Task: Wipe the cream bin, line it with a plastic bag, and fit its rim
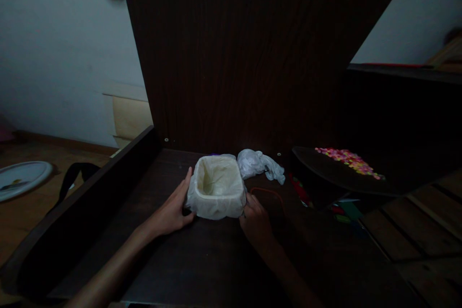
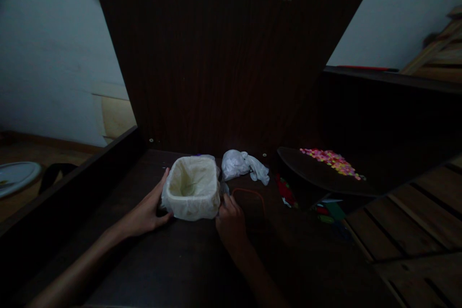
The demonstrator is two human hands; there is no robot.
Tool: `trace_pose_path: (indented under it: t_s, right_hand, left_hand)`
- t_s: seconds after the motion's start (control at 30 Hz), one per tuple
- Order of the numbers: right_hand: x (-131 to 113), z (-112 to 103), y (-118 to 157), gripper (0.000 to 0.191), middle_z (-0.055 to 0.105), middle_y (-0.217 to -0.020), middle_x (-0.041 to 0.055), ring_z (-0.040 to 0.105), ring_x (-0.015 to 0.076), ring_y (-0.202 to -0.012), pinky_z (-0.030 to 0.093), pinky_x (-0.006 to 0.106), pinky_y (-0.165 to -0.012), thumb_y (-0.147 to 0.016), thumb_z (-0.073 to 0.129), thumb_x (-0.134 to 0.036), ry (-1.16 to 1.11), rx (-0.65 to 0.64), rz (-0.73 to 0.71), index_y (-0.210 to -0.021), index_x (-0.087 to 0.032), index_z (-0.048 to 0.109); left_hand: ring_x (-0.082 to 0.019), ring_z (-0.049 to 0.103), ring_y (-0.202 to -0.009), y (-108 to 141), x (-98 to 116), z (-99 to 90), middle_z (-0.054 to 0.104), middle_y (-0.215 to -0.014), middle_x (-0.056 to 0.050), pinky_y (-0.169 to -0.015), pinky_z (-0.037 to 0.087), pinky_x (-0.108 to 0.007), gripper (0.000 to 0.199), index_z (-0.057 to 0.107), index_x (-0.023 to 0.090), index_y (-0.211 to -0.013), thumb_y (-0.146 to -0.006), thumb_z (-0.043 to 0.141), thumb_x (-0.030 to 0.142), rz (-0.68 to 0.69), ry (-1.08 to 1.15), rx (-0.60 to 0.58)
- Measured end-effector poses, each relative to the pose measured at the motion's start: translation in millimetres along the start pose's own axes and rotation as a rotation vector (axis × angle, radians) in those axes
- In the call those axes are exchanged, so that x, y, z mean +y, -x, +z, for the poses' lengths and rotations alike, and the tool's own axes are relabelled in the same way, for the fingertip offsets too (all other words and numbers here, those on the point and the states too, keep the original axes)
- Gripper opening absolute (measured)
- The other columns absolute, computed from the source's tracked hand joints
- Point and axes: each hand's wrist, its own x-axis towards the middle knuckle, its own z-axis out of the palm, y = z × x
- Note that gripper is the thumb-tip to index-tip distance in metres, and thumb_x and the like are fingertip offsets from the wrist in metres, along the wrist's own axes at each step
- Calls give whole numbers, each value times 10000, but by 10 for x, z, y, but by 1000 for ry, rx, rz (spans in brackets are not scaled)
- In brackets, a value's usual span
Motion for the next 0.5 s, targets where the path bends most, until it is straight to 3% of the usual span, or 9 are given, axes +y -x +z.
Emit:
trace_pose_path:
  t_s: [0.07,0.13,0.23,0.3,0.37,0.43,0.5]
  right_hand:
    - [12,-30,-4,367,660,-1301,170,673,318,-1094,539,451,-989,-729,518,-29,-61,-1,39,-973,-178,748]
    - [11,-42,-11,414,707,-1178,152,683,289,-1056,551,412,-968,-713,487,-24,-190,34,25,-993,-185,746]
    - [-16,-48,-27,378,725,-983,138,696,274,-948,595,384,-845,-748,444,-78,-397,49,20,-973,-177,732]
    - [-44,-62,-45,348,733,-990,133,700,271,-903,604,385,-781,-828,426,-167,-541,48,86,-1019,-179,717]
    - [-65,-81,-70,374,739,-1094,134,691,285,-1008,583,415,-878,-886,434,-285,-699,77,140,-1132,-178,694]
    - [-72,-96,-99,480,714,-1232,136,648,302,-1162,524,436,-1006,-872,463,-357,-828,106,167,-1272,-162,644]
    - [-68,-99,-121,655,661,-1352,130,619,313,-1239,510,437,-1030,-816,468,-355,-937,73,202,-1433,-143,530]
  left_hand:
    - [-344,256,-1551,-13,-17,-6,272,-1672,-169,-1255,287,-518,1022,21,187,-1638,-833,650,225,-10,-18,10]
    - [-340,382,-1490,-32,-10,-26,452,-1576,-144,-1227,339,-529,803,276,211,-1591,-859,605,223,-9,-50,-3]
    - [-319,592,-1253,-61,34,-75,665,-1287,-118,-1116,466,-512,403,634,225,-1300,-914,517,236,1,-90,-7]
    - [-277,649,-1070,-71,65,-104,691,-1110,-100,-1006,536,-443,316,722,225,-1112,-954,450,254,-11,-83,28]
    - [-250,654,-988,-76,87,-121,683,-1044,-92,-928,559,-380,353,748,226,-1031,-985,402,282,-35,-57,67]
    - [-245,658,-1011,-80,97,-125,686,-1082,-93,-924,555,-352,386,756,231,-1042,-999,378,298,-54,-24,95]
    - [-252,657,-1097,-87,97,-120,688,-1175,-97,-971,543,-349,405,748,236,-1112,-999,363,296,-65,21,115]
